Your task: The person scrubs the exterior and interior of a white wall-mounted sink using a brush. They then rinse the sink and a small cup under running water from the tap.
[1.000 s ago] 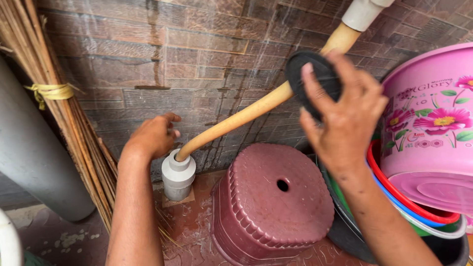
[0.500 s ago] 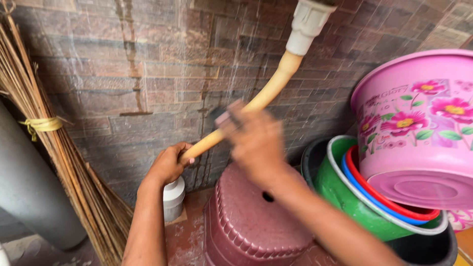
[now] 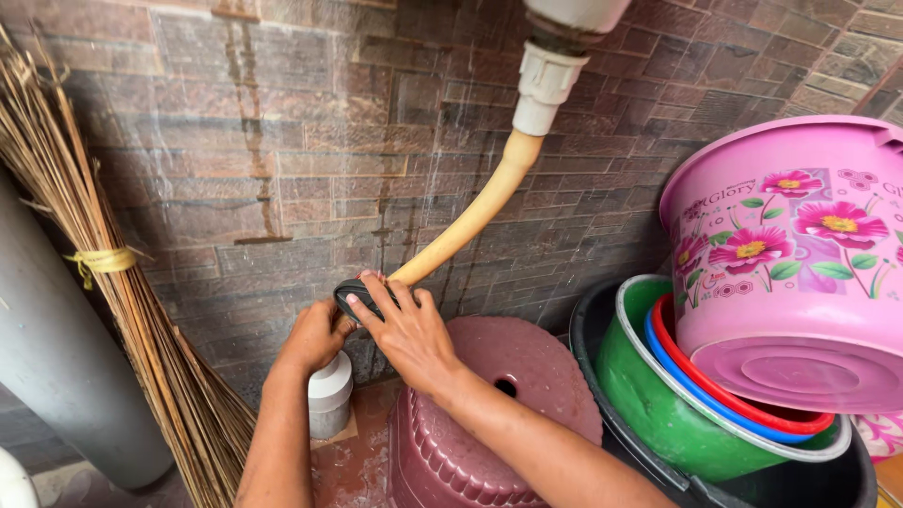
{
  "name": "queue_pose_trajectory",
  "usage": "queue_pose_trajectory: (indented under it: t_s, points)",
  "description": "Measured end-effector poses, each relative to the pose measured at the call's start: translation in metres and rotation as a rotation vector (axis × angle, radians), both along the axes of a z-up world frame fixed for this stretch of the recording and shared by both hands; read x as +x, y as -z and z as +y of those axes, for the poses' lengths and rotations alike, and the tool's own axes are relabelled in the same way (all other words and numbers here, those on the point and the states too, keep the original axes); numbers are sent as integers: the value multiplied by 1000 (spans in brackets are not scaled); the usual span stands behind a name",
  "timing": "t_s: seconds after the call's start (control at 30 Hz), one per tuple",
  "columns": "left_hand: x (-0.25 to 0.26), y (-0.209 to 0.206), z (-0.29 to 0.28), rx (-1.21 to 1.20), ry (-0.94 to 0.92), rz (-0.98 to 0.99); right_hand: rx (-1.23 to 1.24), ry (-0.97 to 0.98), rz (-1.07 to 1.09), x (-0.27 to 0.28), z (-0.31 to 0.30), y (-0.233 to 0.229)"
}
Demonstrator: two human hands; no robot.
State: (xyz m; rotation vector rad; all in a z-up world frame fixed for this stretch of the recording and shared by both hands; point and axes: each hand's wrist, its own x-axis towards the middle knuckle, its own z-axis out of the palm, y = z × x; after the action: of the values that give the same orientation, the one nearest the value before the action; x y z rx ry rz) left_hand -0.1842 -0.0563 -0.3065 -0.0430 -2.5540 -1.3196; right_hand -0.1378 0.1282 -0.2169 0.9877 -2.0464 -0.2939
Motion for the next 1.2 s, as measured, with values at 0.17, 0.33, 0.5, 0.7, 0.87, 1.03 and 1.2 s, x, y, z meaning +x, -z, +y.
queue_pose_trajectory:
  t_s: [0.17,0.33,0.5,0.7,0.87,1.03,1.2]
  points:
    - [6,-9,1,51,41,36,-188,-29,52,2,62,-80]
    - [14,-47,17,-103,60,-65,-307,17,447,5,146,-176]
    - [3,-70,62,-118,94,135,-459,24,-9,-5,119,-125]
    - [-3,-65,76,-130,67,361,101,-145,59,-25,113,-50]
    - [-2,-64,77,-118,60,308,-199,171,252,-51,187,-163]
    - [-2,-68,77,-136,55,270,-507,-259,243,-10,211,-227]
    - [-3,-62,72,-133,81,288,-237,-427,312,-10,145,-194]
